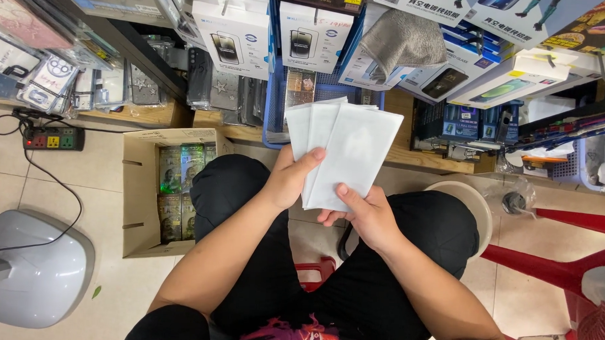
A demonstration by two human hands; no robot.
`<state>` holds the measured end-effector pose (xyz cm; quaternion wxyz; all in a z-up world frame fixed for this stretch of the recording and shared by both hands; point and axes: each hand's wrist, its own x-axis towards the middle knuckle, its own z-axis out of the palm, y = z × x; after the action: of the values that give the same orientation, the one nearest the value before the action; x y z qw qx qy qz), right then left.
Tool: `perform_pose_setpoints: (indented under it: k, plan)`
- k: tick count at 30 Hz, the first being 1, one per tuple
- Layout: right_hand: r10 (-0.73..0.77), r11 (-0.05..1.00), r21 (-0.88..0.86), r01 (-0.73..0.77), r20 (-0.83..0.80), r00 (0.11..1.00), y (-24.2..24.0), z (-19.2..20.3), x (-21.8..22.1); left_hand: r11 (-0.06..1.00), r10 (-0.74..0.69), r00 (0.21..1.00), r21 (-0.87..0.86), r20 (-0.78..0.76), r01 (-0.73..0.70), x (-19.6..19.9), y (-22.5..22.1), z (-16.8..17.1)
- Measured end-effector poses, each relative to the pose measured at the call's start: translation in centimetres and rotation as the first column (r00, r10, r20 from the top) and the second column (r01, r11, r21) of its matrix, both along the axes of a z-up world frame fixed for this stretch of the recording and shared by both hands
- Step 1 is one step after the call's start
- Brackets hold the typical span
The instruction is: The person is removing screen protectors from their protective sleeves, inspecting them for defects, and wiping them with a microfiber cloth before placing them in a basket.
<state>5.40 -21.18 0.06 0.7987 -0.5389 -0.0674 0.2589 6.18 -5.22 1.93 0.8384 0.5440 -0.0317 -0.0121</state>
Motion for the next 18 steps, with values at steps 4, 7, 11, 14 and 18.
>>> perform_pose_setpoints:
  k: [4,7,11,14,18]
  plan:
    - [-0.017,1.000,0.010,0.017,-0.009,1.000,0.0,-0.5,-0.3,0.979,0.034,0.997,-0.199,-0.067,-0.047,-0.8,-0.7,3.1]
    - [-0.013,1.000,0.012,0.013,-0.012,1.000,-0.1,-0.9,-0.3,0.965,0.105,0.987,-0.227,-0.122,-0.131,-0.6,-1.0,1.6]
    - [-0.018,1.000,0.009,0.019,-0.019,1.000,0.0,-0.8,-0.3,0.953,0.136,0.979,-0.251,-0.155,-0.172,0.0,-1.2,-0.5]
    - [-0.032,0.999,0.013,0.032,-0.018,0.999,0.0,-1.1,-0.3,0.951,0.128,0.983,-0.266,-0.131,-0.160,0.2,-1.2,-1.5]
    - [-0.086,0.996,0.008,0.086,-0.011,0.996,-0.3,-1.6,0.0,0.967,0.070,0.998,-0.247,-0.005,-0.070,1.2,-0.3,-4.5]
